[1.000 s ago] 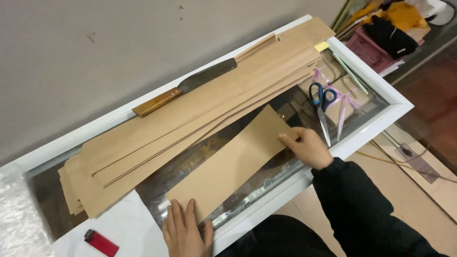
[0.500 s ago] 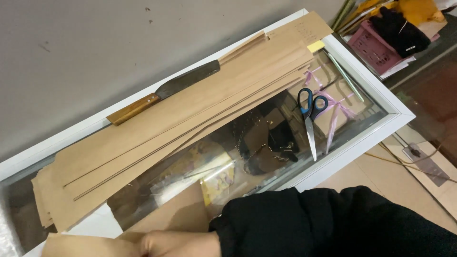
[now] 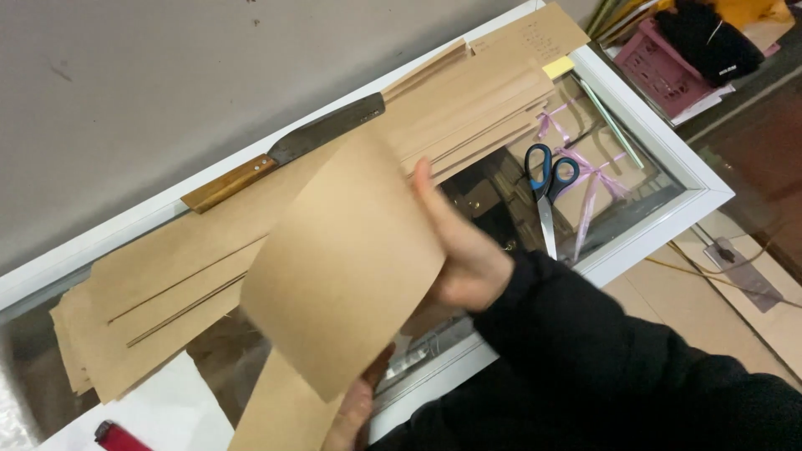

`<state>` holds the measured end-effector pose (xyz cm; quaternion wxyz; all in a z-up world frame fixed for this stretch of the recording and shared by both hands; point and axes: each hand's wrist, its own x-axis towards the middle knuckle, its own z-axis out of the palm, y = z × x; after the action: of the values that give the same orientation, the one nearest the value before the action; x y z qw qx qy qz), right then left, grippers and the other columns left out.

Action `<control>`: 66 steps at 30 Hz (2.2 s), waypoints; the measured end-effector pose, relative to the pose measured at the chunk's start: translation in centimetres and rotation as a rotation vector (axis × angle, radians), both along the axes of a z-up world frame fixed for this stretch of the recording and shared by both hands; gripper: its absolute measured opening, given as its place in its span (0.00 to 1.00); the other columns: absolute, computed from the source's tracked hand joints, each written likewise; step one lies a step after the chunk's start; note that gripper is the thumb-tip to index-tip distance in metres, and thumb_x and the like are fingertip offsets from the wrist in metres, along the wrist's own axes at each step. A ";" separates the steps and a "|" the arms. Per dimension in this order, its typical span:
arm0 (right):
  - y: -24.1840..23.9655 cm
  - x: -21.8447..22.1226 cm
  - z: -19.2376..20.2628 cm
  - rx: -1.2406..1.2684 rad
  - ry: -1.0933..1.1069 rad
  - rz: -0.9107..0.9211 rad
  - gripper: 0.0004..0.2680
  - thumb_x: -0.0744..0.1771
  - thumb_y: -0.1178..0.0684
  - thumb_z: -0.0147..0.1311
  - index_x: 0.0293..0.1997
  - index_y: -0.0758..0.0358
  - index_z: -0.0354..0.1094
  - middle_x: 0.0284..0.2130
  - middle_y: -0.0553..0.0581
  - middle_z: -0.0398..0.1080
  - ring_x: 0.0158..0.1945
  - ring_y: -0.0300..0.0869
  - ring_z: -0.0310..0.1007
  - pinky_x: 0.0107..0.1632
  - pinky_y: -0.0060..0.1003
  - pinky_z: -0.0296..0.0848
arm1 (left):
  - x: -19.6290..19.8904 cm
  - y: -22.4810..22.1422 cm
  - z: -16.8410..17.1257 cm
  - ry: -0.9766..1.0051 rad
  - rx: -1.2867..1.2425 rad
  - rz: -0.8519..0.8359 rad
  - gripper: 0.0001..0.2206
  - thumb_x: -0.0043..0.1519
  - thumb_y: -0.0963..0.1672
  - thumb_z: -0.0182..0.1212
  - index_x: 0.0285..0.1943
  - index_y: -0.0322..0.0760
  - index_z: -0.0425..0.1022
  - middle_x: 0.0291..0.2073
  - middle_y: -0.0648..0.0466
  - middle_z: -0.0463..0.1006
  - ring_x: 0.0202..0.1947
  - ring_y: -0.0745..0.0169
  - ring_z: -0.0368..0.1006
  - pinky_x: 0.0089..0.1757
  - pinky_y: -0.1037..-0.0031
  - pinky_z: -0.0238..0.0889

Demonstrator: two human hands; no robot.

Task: Cutting and folding brown paper strips to prepare them for packaging bakery items.

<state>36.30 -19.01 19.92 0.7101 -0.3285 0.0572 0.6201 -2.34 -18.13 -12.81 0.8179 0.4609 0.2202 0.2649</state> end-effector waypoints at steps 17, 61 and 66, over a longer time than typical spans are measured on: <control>-10.8 17.0 -3.4 -0.088 -0.408 -0.364 0.22 0.70 0.28 0.39 0.44 0.54 0.73 0.59 0.56 0.74 0.54 0.45 0.74 0.56 0.34 0.77 | 21.2 10.3 18.6 0.209 -0.253 0.319 0.40 0.69 0.56 0.49 0.76 0.23 0.35 0.40 0.17 0.80 0.38 0.37 0.84 0.36 0.66 0.77; -18.4 -5.6 -10.6 -0.250 -1.099 0.264 0.23 0.69 0.55 0.53 0.75 0.63 0.55 0.46 0.53 0.76 0.41 0.37 0.76 0.49 0.31 0.75 | 20.8 9.7 22.9 1.272 -0.118 -0.144 0.36 0.50 0.65 0.48 0.69 0.68 0.77 0.64 0.62 0.81 0.64 0.63 0.76 0.66 0.77 0.59; -16.6 -7.4 -9.5 -0.072 -0.807 0.376 0.26 0.68 0.59 0.58 0.76 0.65 0.52 0.54 0.60 0.76 0.54 0.41 0.78 0.56 0.33 0.74 | 18.6 9.4 18.5 0.900 0.186 0.109 0.22 0.63 0.59 0.56 0.32 0.48 0.89 0.41 0.63 0.88 0.47 0.70 0.81 0.58 0.80 0.65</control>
<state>28.85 -35.57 10.46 0.5386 -0.5734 -0.2638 0.5581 16.23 -8.70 5.70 0.5810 0.5892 0.5526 0.0998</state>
